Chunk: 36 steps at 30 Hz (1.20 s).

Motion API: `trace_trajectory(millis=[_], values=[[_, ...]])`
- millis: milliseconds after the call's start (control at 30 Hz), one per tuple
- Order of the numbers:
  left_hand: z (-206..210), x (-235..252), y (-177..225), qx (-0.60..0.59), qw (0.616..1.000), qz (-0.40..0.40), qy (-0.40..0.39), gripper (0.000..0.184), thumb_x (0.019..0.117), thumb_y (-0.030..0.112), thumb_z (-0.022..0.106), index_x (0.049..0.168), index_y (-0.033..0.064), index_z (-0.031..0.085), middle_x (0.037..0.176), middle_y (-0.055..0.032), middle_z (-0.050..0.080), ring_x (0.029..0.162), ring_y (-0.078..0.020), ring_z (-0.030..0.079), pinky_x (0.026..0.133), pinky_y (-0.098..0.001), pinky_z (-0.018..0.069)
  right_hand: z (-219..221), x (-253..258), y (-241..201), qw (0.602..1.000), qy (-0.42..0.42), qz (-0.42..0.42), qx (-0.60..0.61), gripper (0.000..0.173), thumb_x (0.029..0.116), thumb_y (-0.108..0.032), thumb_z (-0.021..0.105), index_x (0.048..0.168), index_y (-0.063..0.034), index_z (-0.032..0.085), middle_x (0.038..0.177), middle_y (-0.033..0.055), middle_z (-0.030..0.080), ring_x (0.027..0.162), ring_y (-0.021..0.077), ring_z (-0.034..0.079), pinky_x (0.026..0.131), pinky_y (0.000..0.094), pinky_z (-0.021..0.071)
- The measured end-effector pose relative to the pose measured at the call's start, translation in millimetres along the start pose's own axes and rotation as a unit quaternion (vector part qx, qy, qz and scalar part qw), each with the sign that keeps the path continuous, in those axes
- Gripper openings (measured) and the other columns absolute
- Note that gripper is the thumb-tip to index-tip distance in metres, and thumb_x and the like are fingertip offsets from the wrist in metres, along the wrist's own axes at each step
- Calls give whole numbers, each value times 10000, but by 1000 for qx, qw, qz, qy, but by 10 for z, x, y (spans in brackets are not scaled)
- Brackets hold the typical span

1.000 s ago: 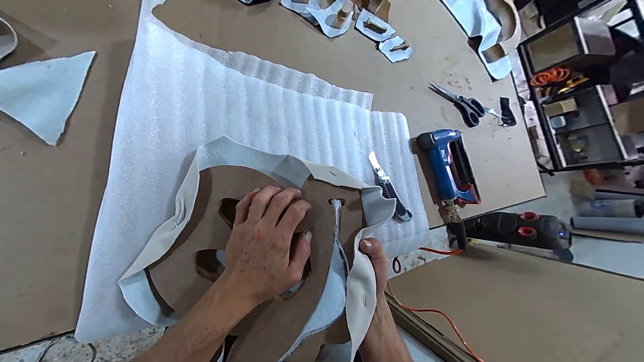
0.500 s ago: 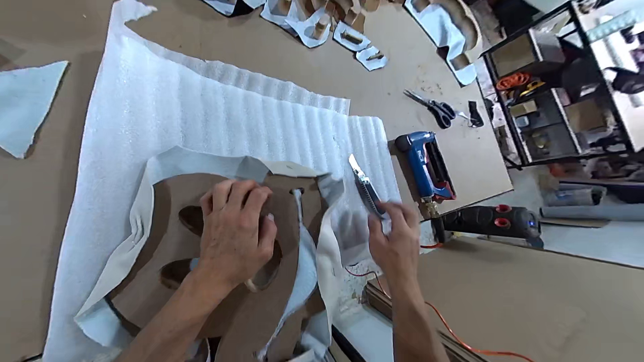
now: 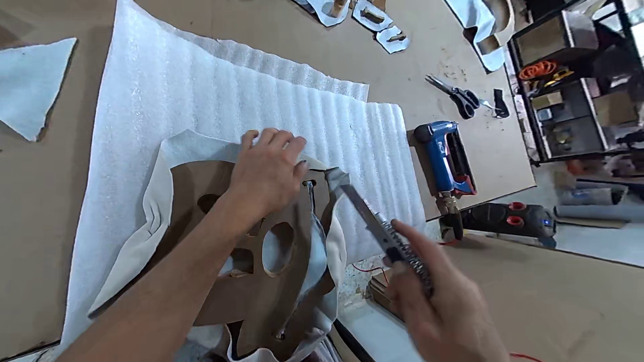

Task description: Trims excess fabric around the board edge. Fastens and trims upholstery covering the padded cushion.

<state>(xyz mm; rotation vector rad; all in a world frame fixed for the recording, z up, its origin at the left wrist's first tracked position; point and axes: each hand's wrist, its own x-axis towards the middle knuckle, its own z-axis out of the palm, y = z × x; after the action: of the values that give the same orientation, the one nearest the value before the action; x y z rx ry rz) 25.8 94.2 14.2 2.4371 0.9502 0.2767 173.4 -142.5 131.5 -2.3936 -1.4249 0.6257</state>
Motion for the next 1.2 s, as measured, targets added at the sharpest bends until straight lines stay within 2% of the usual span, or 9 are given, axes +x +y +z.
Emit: trace_trajectory(millis=[67, 133, 200, 433, 633, 800, 900, 1033, 1200], values=[[124, 107, -16, 9, 999, 27, -37, 492, 1049, 483, 459, 1375, 158, 636, 1284, -102, 673, 1245, -309, 601, 1089, -570, 402, 147, -98, -235, 997, 26, -50, -61, 434, 1030, -155, 490, 1433, -14, 572, 973, 127, 718, 600, 160, 650, 488, 362, 552], [196, 106, -31, 17, 998, 39, -37, 500, 1027, 503, 499, 1369, 165, 635, 1205, -98, 676, 1146, -301, 626, 1014, -527, 442, 259, -123, -345, 990, 47, -76, -111, 392, 1019, -142, 506, 1364, -17, 644, 942, 135, 706, 584, 153, 624, 465, 318, 508], [210, 94, -37, 14, 999, 35, -29, 505, 1007, 519, 529, 1356, 173, 645, 1178, -93, 682, 1113, -300, 635, 975, -508, 460, 324, -130, -400, 985, 43, -78, -147, 383, 1012, -144, 509, 1340, -24, 666, 919, 119, 700, 587, 146, 614, 460, 300, 490], [191, 100, -47, -17, 999, 38, -28, 489, 998, 509, 560, 1317, 153, 660, 1166, -108, 682, 1109, -309, 636, 962, -516, 461, 441, -94, -444, 977, 62, -86, -185, 394, 989, -143, 496, 1314, -32, 687, 892, 97, 700, 573, 121, 596, 449, 273, 467], [145, 106, -52, -34, 999, 30, -28, 471, 994, 497, 573, 1308, 158, 667, 1164, -98, 682, 1110, -297, 636, 966, -507, 459, 486, -61, -466, 971, 48, -93, -213, 400, 985, -152, 485, 1306, -37, 696, 874, 92, 700, 552, 133, 595, 431, 285, 460], [130, 103, -57, -39, 998, 38, -19, 469, 995, 497, 570, 1302, 158, 668, 1145, -94, 682, 1091, -291, 633, 950, -493, 457, 395, 101, -545, 949, 31, -113, -293, 413, 983, -214, 461, 1301, -120, 707, 781, 39, 645, 482, 159, 557, 370, 339, 409], [129, 101, -56, -36, 998, 41, -19, 470, 994, 500, 568, 1299, 157, 667, 1139, -95, 680, 1087, -294, 632, 947, -494, 456, 268, 207, -642, 939, 7, -122, -323, 438, 957, -230, 449, 1297, -168, 719, 754, 9, 628, 469, 143, 532, 369, 335, 391], [120, 98, -49, -42, 998, 39, -15, 470, 991, 502, 574, 1292, 155, 673, 1137, -87, 680, 1089, -286, 631, 942, -490, 458, 200, 283, -736, 937, -14, -121, -328, 446, 938, -233, 444, 1262, -160, 741, 695, -8, 597, 469, 136, 518, 385, 325, 389], [120, 86, -45, -45, 998, 44, -15, 465, 984, 505, 584, 1277, 156, 678, 1125, -88, 677, 1074, -284, 632, 933, -486, 460, 145, 318, -788, 935, -38, -122, -332, 449, 925, -226, 445, 1255, -156, 742, 691, -6, 598, 471, 144, 526, 383, 340, 394]])
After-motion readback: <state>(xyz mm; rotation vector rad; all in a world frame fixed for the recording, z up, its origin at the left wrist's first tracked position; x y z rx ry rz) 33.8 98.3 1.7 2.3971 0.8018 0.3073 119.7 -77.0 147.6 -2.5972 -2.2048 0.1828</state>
